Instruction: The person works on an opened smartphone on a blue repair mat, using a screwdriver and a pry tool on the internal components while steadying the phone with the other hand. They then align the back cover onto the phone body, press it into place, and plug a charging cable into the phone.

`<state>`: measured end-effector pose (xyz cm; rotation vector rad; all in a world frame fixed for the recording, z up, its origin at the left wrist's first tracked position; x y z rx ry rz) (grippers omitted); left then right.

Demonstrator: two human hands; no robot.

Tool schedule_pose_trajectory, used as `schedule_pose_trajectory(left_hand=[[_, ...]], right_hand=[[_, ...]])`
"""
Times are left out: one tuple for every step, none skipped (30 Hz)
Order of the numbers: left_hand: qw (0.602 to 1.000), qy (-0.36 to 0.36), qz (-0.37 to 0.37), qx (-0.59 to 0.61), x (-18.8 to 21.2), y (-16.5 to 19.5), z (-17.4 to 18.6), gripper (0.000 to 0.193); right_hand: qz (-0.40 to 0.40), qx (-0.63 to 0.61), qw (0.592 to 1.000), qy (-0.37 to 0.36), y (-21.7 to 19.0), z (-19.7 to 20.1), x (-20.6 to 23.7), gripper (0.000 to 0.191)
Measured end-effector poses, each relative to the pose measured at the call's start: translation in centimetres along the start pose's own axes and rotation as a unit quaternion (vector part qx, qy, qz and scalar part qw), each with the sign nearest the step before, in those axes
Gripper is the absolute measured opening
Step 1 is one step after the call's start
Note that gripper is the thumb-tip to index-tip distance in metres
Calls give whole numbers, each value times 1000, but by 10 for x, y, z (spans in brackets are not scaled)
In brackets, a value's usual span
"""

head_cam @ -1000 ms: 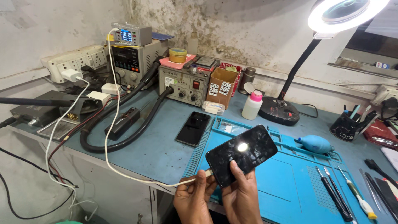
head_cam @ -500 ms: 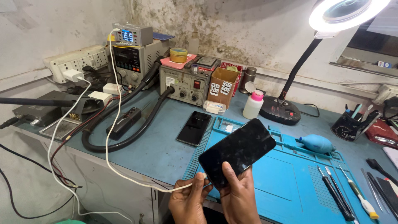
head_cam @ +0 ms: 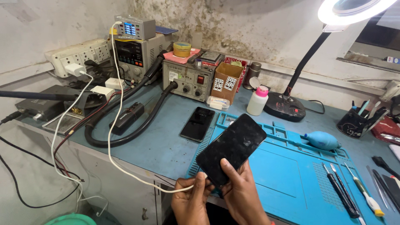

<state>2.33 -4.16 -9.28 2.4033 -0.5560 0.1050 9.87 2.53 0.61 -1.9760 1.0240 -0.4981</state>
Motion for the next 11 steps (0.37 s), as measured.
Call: schedule_pose_trajectory(left_hand=[[1000,-9,12,-1,-1,-1,0,21],[999,-38,39,-2,0,-4,-1,21],[995,-68,66,-2,1,-6,-2,21],[991,-98,94,-3,4,-8,-2,22],[971,-168,167,-23,10,-12,-2,21],[941,-236,239,-43,19,-15,-1,20],[900,-300,309,-63,28,-16,1,20],[886,-356,280,-101,32,-10,1,21],[866,-410,251,-138,37,-4,3,22],[842,-461,220,-174,42,4,7,24],[867,-443,165,-159,38,19,12,24]], right_hand=[[-9,-5,1000,-21,-3,-1,-2,48],[-18,-11,999,-41,-6,-1,-4,47],[-26,-16,998,-61,-8,-2,-5,47],[-38,-21,998,-55,-8,-2,-7,48],[-51,-25,997,-49,-8,-1,-7,49],[-63,-30,997,-44,-7,0,-9,50],[-68,-16,997,-45,-7,0,-11,52],[-73,-3,996,-43,-6,1,-12,54],[-79,10,996,-41,-4,4,-12,57],[-77,2,995,-58,-3,5,-12,55],[-75,-5,994,-77,-2,7,-13,54]])
Point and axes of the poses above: each hand's wrist, its own x-axis away from the middle knuckle, its own z-axis out of the back of the hand, y = z × x, the point moved 4 cm from there along -x, towards the middle knuckle, and after that the axes turned 4 degrees about y, right-handed, at the moved point
